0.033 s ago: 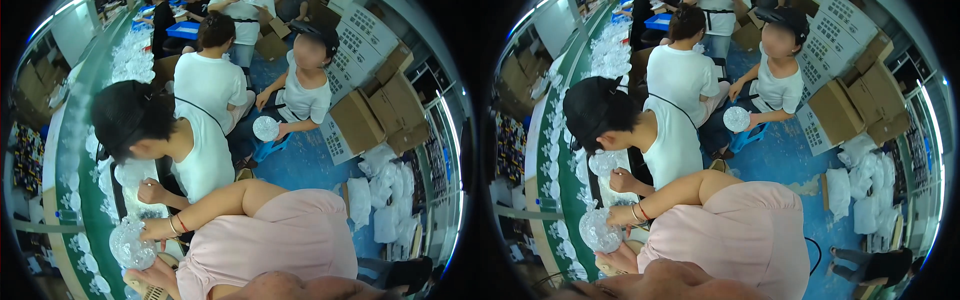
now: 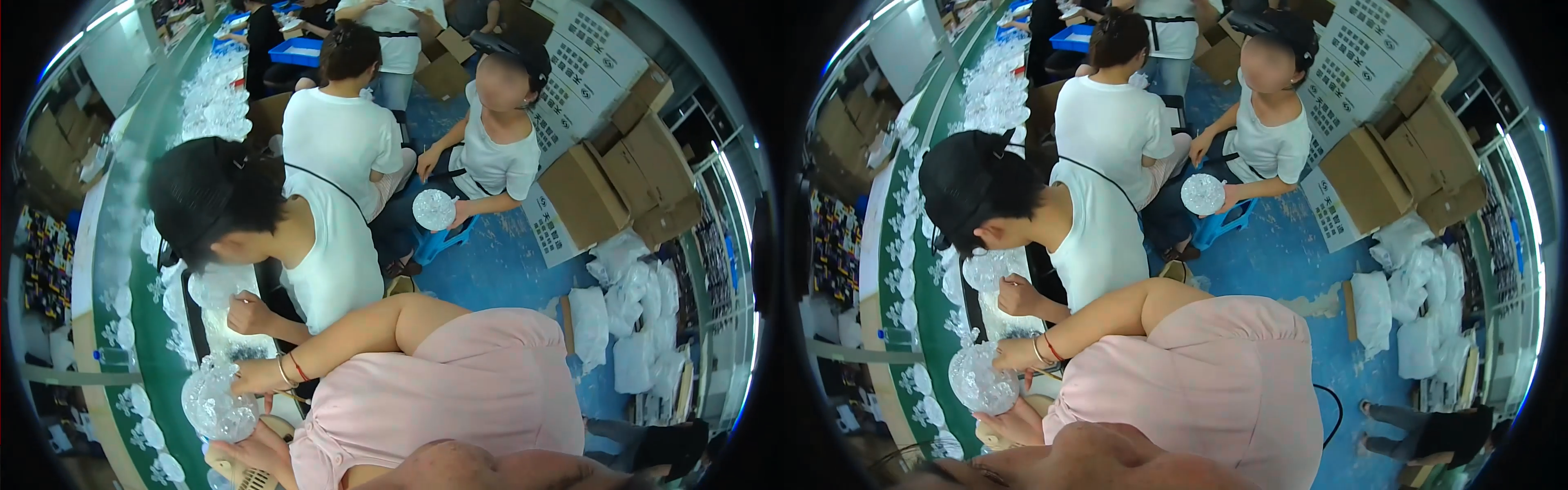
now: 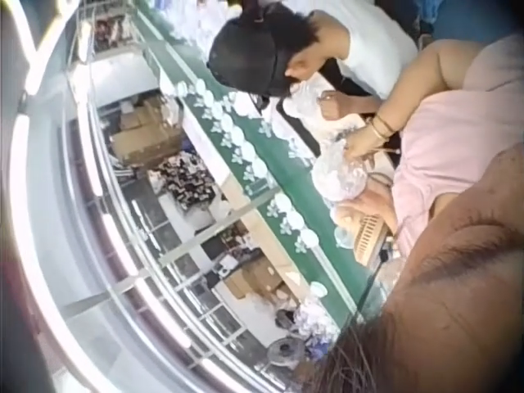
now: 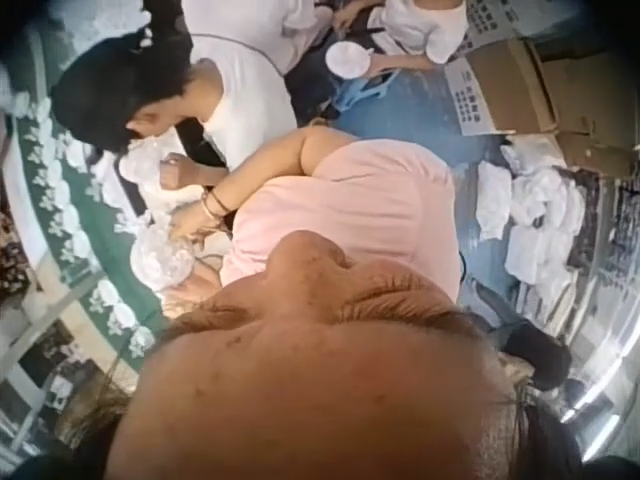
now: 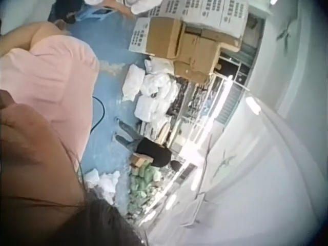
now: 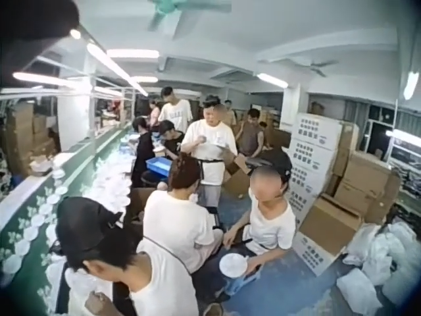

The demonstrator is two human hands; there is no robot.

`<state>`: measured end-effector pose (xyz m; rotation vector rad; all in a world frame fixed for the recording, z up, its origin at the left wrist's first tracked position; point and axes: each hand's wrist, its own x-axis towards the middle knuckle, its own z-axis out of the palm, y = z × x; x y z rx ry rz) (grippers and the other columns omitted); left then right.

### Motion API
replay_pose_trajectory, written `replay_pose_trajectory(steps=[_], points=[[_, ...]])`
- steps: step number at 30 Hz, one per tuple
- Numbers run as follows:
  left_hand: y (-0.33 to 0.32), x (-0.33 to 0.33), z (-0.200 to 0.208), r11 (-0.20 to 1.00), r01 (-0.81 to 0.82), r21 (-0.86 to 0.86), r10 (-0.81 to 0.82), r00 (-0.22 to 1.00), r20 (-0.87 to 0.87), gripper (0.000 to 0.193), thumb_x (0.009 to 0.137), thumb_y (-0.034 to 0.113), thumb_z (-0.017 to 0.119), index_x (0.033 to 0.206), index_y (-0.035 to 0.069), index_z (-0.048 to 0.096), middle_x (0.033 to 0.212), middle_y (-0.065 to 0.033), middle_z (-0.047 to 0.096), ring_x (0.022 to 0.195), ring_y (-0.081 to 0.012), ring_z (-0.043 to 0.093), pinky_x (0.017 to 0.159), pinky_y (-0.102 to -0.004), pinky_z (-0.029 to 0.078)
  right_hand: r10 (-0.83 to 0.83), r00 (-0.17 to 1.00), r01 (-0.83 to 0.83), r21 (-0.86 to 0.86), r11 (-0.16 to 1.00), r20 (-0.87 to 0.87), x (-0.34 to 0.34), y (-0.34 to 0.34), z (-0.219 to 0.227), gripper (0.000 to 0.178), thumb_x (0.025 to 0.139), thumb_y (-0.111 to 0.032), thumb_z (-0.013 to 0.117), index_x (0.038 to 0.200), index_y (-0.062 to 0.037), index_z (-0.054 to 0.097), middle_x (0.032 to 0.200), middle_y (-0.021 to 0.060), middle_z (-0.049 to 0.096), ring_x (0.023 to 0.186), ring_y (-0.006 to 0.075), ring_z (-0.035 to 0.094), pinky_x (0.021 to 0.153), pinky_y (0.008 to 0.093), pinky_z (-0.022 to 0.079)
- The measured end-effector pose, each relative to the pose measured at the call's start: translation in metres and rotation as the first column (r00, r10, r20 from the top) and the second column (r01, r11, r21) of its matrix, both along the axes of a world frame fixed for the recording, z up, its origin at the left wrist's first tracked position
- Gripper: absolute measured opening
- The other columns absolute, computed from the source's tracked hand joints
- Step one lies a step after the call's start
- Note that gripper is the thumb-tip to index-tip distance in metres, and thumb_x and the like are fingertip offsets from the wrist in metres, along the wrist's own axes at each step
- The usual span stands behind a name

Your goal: Applying adhesive to translucent star-shaped plastic components to assemble decorative light fixtures.

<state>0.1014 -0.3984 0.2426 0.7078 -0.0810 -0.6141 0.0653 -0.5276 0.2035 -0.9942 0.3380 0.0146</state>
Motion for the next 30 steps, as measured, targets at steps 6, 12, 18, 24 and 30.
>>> replay_pose_trajectory(steps=[6,12,18,24,30], points=[[0.002,0.008,-0.003,0.996,0.086,-0.029,-0.085,0.996,0.022,0.060,0.091,0.044,0.036,0.131,0.000,0.028,0.136,-0.0139,0.031,0.123,-0.0267,0.032,0.106,-0.0388,0.020,-0.097,0.995,0.097,0.015,0.995,-0.007,-0.001,0.004,0.000,0.049,0.074,-0.021,0.056,0.112,0.0066,0.043,0.101,0.0168,0.047,0.085,0.0303,0.056,0.045,0.0430,0.055],[-0.002,0.004,0.006,0.999,0.046,0.001,-0.046,0.999,0.023,0.059,0.091,0.044,0.036,0.131,0.000,0.028,0.135,-0.0139,0.032,0.123,-0.0260,0.033,0.106,-0.0381,0.021,-0.102,0.995,0.102,-0.136,0.986,0.005,0.000,0.004,0.010,0.051,0.077,-0.022,0.054,0.114,0.0102,0.039,0.108,0.0191,0.047,0.084,0.0315,0.059,0.044,0.0407,0.056],[-0.003,0.011,-0.004,0.998,0.039,0.047,-0.041,0.998,0.056,0.064,0.089,0.048,0.039,0.132,0.002,0.029,0.134,-0.0131,0.036,0.121,-0.0260,0.035,0.104,-0.0402,0.024,-0.128,0.991,0.123,-0.140,0.982,-0.029,-0.004,0.008,0.020,0.044,0.080,-0.024,0.049,0.104,0.0126,0.048,0.101,0.0188,0.051,0.082,0.0292,0.060,0.043,0.0372,0.055],[-0.003,0.014,-0.003,0.996,0.077,0.040,-0.078,0.997,0.023,0.065,0.089,0.049,0.038,0.132,0.001,0.028,0.134,-0.0125,0.034,0.123,-0.0248,0.033,0.105,-0.0372,0.022,-0.044,0.994,0.036,-0.081,0.996,-0.096,0.007,0.002,0.008,0.041,0.079,-0.028,0.046,0.104,0.0034,0.053,0.088,0.0136,0.050,0.065,0.0226,0.055,0.045,0.0420,0.055],[0.007,0.021,0.002,0.995,0.060,-0.082,-0.059,0.998,0.006,0.060,0.091,0.046,0.037,0.134,0.006,0.028,0.137,-0.0117,0.031,0.124,-0.0282,0.032,0.105,-0.0420,0.023,0.074,0.997,-0.074,0.034,0.997,-0.001,0.015,-0.004,0.004,0.040,0.083,-0.024,0.043,0.113,0.0024,0.048,0.101,0.0157,0.049,0.087,0.0275,0.057,0.050,0.0444,0.056]])
